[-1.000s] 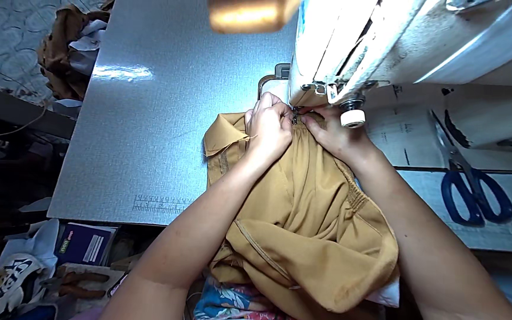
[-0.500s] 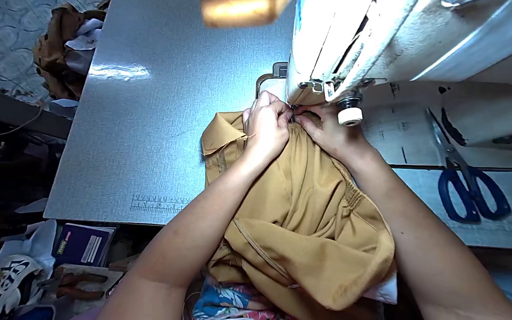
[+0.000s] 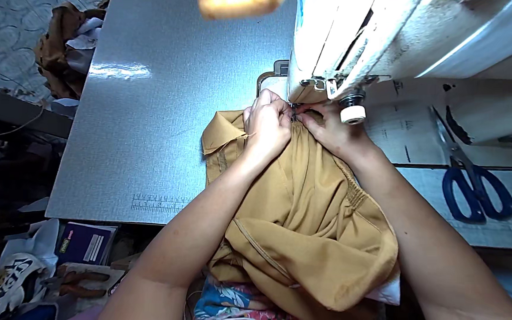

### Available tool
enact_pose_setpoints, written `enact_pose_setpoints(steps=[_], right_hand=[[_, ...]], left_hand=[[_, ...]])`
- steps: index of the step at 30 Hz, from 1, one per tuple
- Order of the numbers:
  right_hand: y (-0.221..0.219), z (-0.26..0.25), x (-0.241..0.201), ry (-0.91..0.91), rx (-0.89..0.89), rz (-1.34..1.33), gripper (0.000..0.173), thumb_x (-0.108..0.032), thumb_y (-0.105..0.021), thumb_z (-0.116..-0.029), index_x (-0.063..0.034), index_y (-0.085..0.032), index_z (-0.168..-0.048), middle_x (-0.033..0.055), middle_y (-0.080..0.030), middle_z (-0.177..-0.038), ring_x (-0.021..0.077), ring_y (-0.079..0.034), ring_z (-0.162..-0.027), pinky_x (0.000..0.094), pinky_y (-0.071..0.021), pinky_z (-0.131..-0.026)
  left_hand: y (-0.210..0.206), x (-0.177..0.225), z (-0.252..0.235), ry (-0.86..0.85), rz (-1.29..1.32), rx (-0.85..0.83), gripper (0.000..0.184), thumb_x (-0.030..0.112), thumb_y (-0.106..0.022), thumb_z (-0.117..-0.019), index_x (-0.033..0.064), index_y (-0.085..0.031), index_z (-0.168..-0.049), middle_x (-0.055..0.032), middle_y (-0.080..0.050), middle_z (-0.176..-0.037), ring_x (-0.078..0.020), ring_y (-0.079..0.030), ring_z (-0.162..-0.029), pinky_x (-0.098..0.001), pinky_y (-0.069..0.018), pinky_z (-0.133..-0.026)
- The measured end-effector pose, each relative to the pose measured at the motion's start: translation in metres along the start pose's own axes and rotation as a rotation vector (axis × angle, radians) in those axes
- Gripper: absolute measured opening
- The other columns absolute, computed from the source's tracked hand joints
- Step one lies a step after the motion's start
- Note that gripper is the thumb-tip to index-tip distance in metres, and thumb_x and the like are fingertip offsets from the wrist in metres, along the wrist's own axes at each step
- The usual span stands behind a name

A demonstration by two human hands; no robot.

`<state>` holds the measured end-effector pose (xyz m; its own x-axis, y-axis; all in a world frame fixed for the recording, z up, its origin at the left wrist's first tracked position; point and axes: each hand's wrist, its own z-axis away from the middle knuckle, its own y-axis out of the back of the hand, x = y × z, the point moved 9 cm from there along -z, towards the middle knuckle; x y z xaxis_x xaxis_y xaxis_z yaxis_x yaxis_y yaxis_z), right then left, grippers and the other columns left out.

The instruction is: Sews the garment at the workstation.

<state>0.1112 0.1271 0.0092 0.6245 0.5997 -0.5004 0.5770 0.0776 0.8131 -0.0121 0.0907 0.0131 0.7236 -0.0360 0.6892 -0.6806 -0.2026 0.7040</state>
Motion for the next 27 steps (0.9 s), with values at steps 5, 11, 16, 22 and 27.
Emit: enact_pose_setpoints(steps=[5,11,16,22,27], right_hand=[[0.000,0.000,-0.001,-0.003,-0.008,0.001,0.029,-0.031,-0.060,-0.1002,-0.0087,-0.077,-0.108,0.0155,-0.072,-0.114,0.0315,-0.064,-0.115,0.0556,-0.0368,-0.107],[-0.002,0.000,-0.001,0.003,-0.013,0.009,0.029,-0.031,-0.060,-0.1001,-0.0085,-0.077,-0.108,0.0164,-0.072,-0.113,0.0333,-0.064,-0.116,0.0581,-0.0357,-0.109],[-0.001,-0.001,-0.005,0.005,0.009,0.032,0.028,-0.030,-0.060,-0.0998,-0.0092,-0.077,-0.108,0.0166,-0.072,-0.117,0.0345,-0.063,-0.121,0.0646,-0.0279,-0.113],[-0.001,-0.002,-0.006,-0.014,0.009,0.027,0.032,-0.033,-0.057,-0.0994,-0.0081,-0.076,-0.107,0.0157,-0.072,-0.119,0.0339,-0.062,-0.125,0.0690,-0.0201,-0.116],[0.009,-0.001,-0.005,-0.043,0.097,0.044,0.033,-0.030,-0.059,-0.0974,-0.0048,-0.074,-0.113,0.0178,-0.071,-0.117,0.0352,-0.061,-0.123,0.0682,-0.0243,-0.112]], left_hand=[[0.000,0.000,0.000,-0.006,0.013,0.011,0.019,0.012,-0.059,-0.0984,0.0044,-0.070,-0.086,-0.0098,-0.061,-0.105,-0.0220,-0.058,-0.108,-0.0494,-0.0360,-0.100],[0.001,-0.001,0.000,-0.003,0.029,0.023,0.017,0.012,-0.061,-0.0987,0.0053,-0.073,-0.090,-0.0096,-0.063,-0.107,-0.0214,-0.058,-0.110,-0.0499,-0.0363,-0.102],[0.001,-0.002,-0.001,0.019,0.041,0.028,0.015,0.012,-0.064,-0.0984,0.0053,-0.074,-0.090,-0.0094,-0.063,-0.106,-0.0209,-0.059,-0.109,-0.0483,-0.0365,-0.103],[0.002,-0.001,-0.001,0.031,0.038,0.016,0.014,0.012,-0.065,-0.0983,0.0052,-0.074,-0.090,-0.0102,-0.063,-0.106,-0.0211,-0.059,-0.109,-0.0488,-0.0365,-0.103],[0.003,-0.001,-0.001,0.018,0.034,-0.001,0.015,0.012,-0.064,-0.0988,0.0043,-0.074,-0.092,-0.0102,-0.062,-0.106,-0.0221,-0.058,-0.109,-0.0483,-0.0383,-0.102]])
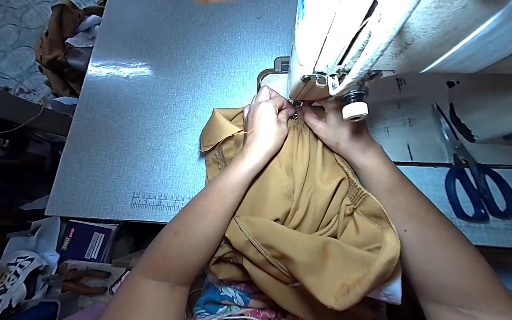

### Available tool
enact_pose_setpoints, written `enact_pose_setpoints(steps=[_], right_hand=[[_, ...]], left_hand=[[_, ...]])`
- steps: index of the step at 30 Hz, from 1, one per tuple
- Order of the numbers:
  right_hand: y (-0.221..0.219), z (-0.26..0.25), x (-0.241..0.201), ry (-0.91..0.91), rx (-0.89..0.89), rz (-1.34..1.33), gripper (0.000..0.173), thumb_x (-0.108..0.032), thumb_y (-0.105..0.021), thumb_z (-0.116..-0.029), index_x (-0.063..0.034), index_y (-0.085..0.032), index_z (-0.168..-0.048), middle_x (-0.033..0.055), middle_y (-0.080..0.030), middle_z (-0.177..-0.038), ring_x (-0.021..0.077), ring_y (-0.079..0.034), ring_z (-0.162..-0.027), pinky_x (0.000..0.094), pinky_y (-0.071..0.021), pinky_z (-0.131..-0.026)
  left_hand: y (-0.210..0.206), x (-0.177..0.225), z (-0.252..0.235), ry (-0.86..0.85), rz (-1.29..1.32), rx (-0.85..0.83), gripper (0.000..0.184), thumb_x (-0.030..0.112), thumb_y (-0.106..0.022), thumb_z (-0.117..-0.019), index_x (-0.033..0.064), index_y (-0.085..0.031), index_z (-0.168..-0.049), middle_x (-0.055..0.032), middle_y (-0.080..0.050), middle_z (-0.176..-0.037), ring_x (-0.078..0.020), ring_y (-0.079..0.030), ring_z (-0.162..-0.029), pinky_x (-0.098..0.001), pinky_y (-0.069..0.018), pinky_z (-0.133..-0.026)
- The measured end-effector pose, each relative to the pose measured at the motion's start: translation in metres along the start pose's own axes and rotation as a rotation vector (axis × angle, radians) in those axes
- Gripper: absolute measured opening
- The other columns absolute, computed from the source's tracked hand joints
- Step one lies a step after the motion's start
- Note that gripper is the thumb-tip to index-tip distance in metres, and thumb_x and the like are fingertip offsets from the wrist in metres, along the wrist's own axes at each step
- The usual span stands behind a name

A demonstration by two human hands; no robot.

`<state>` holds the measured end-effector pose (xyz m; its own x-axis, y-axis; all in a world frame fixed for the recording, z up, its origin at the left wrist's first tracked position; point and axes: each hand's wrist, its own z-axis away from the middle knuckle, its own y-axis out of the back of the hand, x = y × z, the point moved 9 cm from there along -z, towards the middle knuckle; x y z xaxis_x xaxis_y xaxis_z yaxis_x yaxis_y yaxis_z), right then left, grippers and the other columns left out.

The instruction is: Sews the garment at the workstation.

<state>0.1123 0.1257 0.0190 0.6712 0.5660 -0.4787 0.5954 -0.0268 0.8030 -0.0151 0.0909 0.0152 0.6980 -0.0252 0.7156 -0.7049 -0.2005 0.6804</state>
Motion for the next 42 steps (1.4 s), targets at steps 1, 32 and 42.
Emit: enact_pose_setpoints(steps=[1,32,42], right_hand=[[0.003,0.000,0.001,-0.015,0.015,0.000,0.034,-0.029,-0.060,-0.0972,-0.0031,-0.073,-0.114,0.0190,-0.071,-0.117,0.0363,-0.061,-0.123,0.0676,-0.0260,-0.112],[0.049,0.005,0.016,-0.269,0.236,-0.150,0.033,-0.010,-0.056,-0.0989,0.0179,-0.059,-0.117,0.0340,-0.061,-0.122,0.0336,-0.060,-0.116,0.0398,-0.0440,-0.103],[0.045,0.012,0.023,-0.556,0.098,-0.561,0.020,-0.007,-0.050,-0.1038,0.0024,-0.056,-0.121,0.0029,-0.057,-0.098,0.0006,-0.055,-0.085,0.0208,-0.0484,-0.079]], left_hand=[[0.000,0.000,0.000,-0.003,-0.008,-0.006,0.015,0.012,-0.063,-0.0990,0.0041,-0.074,-0.091,-0.0103,-0.062,-0.105,-0.0223,-0.058,-0.108,-0.0481,-0.0389,-0.101],[0.001,0.007,0.001,-0.063,-0.111,-0.065,0.016,0.011,-0.062,-0.0965,0.0034,-0.074,-0.091,-0.0105,-0.064,-0.095,-0.0265,-0.061,-0.103,-0.0533,-0.0380,-0.100],[-0.003,0.015,0.003,-0.166,-0.219,-0.208,0.016,0.013,-0.066,-0.0983,0.0035,-0.078,-0.103,-0.0135,-0.072,-0.118,-0.0341,-0.059,-0.122,-0.0551,-0.0398,-0.104]])
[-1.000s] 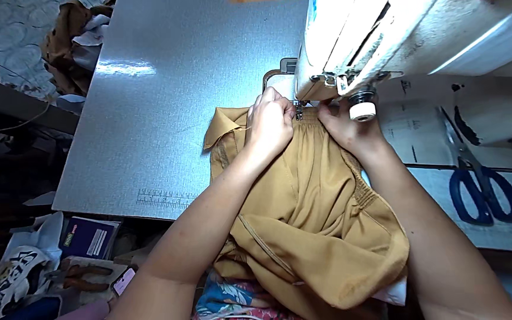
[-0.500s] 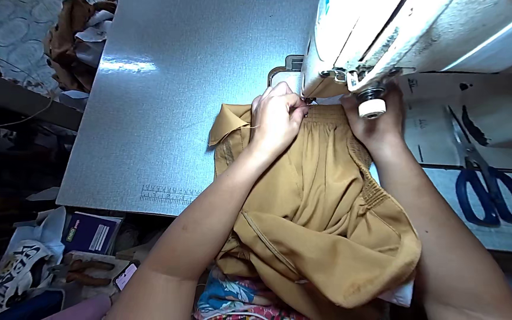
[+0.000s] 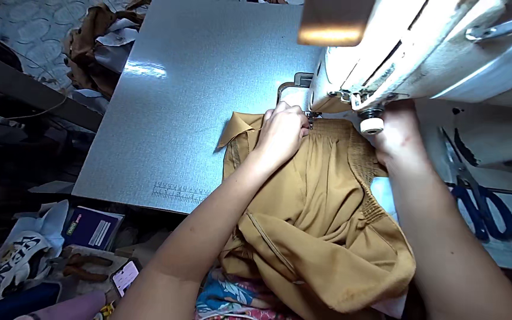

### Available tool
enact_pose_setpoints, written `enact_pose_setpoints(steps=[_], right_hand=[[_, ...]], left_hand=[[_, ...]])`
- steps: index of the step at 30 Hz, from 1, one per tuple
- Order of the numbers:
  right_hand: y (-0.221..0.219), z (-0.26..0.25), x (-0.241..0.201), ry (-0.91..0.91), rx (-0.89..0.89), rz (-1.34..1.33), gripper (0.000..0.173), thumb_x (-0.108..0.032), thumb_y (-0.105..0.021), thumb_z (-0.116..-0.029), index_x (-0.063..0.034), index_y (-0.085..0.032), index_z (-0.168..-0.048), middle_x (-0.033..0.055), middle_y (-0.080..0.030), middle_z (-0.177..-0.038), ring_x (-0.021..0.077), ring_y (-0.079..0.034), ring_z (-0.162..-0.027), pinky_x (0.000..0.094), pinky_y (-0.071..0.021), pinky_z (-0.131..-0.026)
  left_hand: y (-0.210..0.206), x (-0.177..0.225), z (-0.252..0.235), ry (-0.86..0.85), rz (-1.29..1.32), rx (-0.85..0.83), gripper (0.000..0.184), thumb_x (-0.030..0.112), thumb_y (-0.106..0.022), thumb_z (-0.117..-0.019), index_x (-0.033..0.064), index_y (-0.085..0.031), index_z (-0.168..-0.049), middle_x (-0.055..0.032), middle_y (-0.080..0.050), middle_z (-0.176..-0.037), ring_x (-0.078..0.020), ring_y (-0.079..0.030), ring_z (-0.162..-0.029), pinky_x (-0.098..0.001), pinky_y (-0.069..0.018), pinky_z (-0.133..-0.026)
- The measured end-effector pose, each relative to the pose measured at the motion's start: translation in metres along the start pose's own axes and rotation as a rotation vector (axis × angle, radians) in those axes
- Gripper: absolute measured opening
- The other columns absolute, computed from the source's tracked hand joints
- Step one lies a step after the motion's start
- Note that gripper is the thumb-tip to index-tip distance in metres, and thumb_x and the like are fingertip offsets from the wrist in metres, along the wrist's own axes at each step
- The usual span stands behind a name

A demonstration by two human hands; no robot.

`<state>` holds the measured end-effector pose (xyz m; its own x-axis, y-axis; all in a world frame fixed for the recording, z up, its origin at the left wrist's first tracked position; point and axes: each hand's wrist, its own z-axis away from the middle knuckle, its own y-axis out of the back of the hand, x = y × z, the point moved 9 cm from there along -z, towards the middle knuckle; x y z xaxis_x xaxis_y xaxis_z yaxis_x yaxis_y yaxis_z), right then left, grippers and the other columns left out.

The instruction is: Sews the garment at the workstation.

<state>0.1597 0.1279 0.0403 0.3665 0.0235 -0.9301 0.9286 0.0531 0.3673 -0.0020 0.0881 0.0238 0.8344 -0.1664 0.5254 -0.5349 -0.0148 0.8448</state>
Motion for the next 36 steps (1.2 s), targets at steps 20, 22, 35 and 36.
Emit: enact_pose_setpoints(steps=[20,22,35,36], right_hand=[[0.009,0.140,0.011,0.144,-0.157,0.504,0.037,-0.021,-0.063,-0.0973,0.0033,-0.064,-0.125,0.0228,-0.069,-0.115,0.0380,-0.068,-0.107,0.0577,-0.0521,-0.090],[0.014,0.154,0.011,0.205,-0.298,0.415,0.029,-0.022,-0.051,-0.0967,-0.0056,-0.069,-0.112,0.0068,-0.071,-0.106,0.0139,-0.067,-0.101,0.0351,-0.0541,-0.087],[-0.015,0.085,0.013,0.151,-0.252,1.060,0.037,-0.033,-0.062,-0.1034,0.0042,-0.065,-0.109,0.0295,-0.067,-0.099,0.0510,-0.068,-0.086,0.0637,-0.0511,-0.065],[-0.013,0.084,0.005,0.153,-0.242,1.096,0.040,-0.032,-0.065,-0.1016,0.0058,-0.066,-0.113,0.0323,-0.065,-0.107,0.0533,-0.066,-0.093,0.0658,-0.0512,-0.070]], left_hand=[[-0.011,0.046,0.057,-0.159,0.235,-0.650,0.013,0.003,-0.077,-0.0875,-0.0021,-0.066,-0.092,-0.0110,-0.060,-0.080,-0.0202,-0.058,-0.074,-0.0377,-0.0468,-0.066],[-0.012,0.049,0.083,-0.162,0.381,-0.842,0.016,0.003,-0.075,-0.0893,-0.0025,-0.064,-0.100,-0.0075,-0.062,-0.077,-0.0118,-0.058,-0.070,-0.0309,-0.0480,-0.065],[-0.003,0.059,0.086,-0.291,-0.325,0.023,0.005,-0.001,-0.068,-0.0885,0.0006,-0.072,-0.090,-0.0161,-0.069,-0.099,-0.0359,-0.066,-0.100,-0.0532,-0.0490,-0.081],[-0.008,0.061,0.092,-0.357,-0.317,0.070,0.008,-0.005,-0.067,-0.0867,0.0013,-0.072,-0.085,-0.0149,-0.070,-0.094,-0.0336,-0.068,-0.094,-0.0516,-0.0495,-0.080]])
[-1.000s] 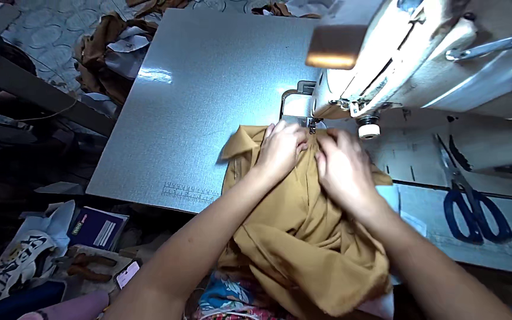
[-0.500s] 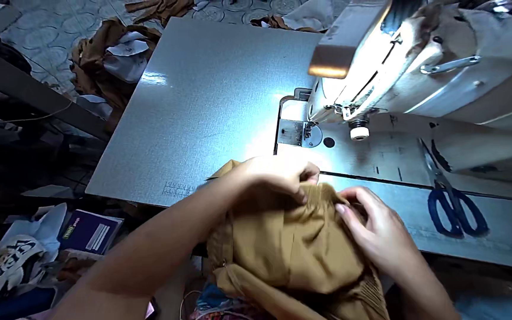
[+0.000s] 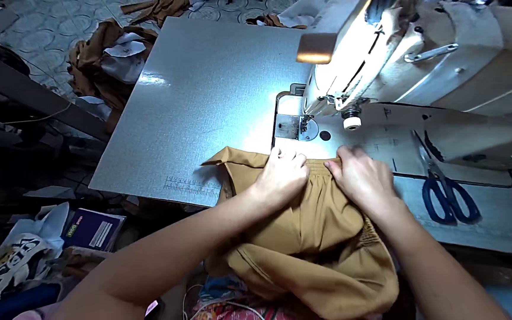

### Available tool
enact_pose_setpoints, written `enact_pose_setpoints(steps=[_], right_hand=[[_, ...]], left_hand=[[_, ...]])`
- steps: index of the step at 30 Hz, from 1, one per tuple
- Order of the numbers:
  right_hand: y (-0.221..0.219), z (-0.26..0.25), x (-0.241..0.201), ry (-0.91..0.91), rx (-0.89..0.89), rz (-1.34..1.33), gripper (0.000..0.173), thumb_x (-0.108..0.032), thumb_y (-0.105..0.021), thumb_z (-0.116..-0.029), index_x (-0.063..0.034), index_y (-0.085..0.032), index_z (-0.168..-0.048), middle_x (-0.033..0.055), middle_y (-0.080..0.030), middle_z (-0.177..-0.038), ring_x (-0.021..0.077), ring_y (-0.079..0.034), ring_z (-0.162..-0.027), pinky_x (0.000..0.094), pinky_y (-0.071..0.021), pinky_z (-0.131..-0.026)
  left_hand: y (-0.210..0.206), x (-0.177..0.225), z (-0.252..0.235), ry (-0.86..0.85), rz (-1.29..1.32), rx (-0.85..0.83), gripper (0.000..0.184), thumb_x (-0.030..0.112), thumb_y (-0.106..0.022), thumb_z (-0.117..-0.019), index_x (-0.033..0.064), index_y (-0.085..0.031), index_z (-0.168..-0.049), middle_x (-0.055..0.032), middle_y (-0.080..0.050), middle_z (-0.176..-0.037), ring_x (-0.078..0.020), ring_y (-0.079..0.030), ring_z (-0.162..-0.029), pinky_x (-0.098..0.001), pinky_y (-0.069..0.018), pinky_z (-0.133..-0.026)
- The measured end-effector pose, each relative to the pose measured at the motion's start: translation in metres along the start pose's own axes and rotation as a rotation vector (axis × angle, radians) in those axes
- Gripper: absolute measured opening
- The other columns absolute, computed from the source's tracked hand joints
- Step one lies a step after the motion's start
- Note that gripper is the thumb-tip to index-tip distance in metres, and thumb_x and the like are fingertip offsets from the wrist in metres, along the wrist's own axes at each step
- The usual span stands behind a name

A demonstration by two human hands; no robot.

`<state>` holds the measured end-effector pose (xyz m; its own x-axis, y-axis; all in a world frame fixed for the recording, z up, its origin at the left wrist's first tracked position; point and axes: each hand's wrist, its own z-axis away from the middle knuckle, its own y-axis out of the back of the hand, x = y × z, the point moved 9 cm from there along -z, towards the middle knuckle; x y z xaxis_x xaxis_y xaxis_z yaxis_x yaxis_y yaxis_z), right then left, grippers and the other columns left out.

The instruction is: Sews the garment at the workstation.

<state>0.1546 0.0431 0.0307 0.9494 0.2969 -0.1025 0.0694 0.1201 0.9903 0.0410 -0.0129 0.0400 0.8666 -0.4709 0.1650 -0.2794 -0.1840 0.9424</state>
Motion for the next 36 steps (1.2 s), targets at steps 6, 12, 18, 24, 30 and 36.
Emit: enact_pose_setpoints(steps=[6,12,18,24,30,36], right_hand=[[0.010,0.049,-0.053,0.096,-0.019,-0.112,0.044,-0.011,-0.053,-0.1034,0.0097,-0.053,-0.142,0.0340,-0.048,-0.147,0.0519,-0.050,-0.134,0.0595,-0.0497,-0.098],[-0.037,0.017,-0.041,0.188,-0.014,-0.087,0.051,0.004,-0.048,-0.1007,0.0102,-0.039,-0.151,0.0310,-0.031,-0.161,0.0514,-0.033,-0.148,0.0618,-0.0413,-0.109],[-0.030,-0.020,-0.034,0.237,-0.035,-0.057,0.054,0.005,-0.045,-0.1017,0.0089,-0.034,-0.154,0.0295,-0.032,-0.162,0.0519,-0.031,-0.148,0.0636,-0.0399,-0.110],[-0.028,-0.012,-0.040,0.277,-0.033,-0.041,0.053,0.005,-0.053,-0.0978,0.0090,-0.042,-0.150,0.0286,-0.034,-0.161,0.0507,-0.033,-0.148,0.0631,-0.0415,-0.109],[-0.038,0.020,-0.061,0.266,-0.008,-0.063,0.047,0.000,-0.049,-0.1008,0.0098,-0.046,-0.147,0.0291,-0.036,-0.160,0.0479,-0.034,-0.149,0.0641,-0.0415,-0.106],[-0.042,0.032,-0.064,0.210,0.025,-0.037,0.050,-0.008,-0.043,-0.1055,0.0086,-0.040,-0.152,0.0273,-0.034,-0.162,0.0456,-0.033,-0.150,0.0632,-0.0398,-0.108]], left_hand=[[-0.011,-0.013,0.025,0.081,0.175,0.245,0.017,-0.003,-0.063,-0.0897,0.0027,-0.078,-0.095,-0.0123,-0.077,-0.104,-0.0283,-0.073,-0.099,-0.0489,-0.0554,-0.085],[-0.014,-0.043,0.003,0.123,0.388,0.247,0.013,0.003,-0.066,-0.0936,-0.0033,-0.077,-0.096,-0.0168,-0.076,-0.111,-0.0321,-0.072,-0.107,-0.0509,-0.0521,-0.099],[-0.017,-0.066,-0.027,0.199,0.421,0.231,0.015,0.005,-0.066,-0.0950,-0.0039,-0.077,-0.100,-0.0172,-0.075,-0.115,-0.0319,-0.070,-0.112,-0.0473,-0.0500,-0.103],[-0.019,-0.058,-0.023,0.174,0.327,0.133,0.011,0.004,-0.065,-0.0946,-0.0018,-0.075,-0.093,-0.0161,-0.074,-0.106,-0.0327,-0.070,-0.105,-0.0528,-0.0506,-0.095],[-0.012,-0.077,-0.042,0.572,0.342,-0.095,0.044,0.038,-0.069,-0.0957,-0.0009,-0.069,-0.116,-0.0201,-0.063,-0.123,-0.0384,-0.059,-0.119,-0.0601,-0.0458,-0.093],[-0.026,-0.077,-0.049,0.611,0.266,0.005,0.012,0.007,-0.062,-0.0972,0.0018,-0.073,-0.099,-0.0150,-0.064,-0.115,-0.0339,-0.058,-0.115,-0.0539,-0.0440,-0.090]])
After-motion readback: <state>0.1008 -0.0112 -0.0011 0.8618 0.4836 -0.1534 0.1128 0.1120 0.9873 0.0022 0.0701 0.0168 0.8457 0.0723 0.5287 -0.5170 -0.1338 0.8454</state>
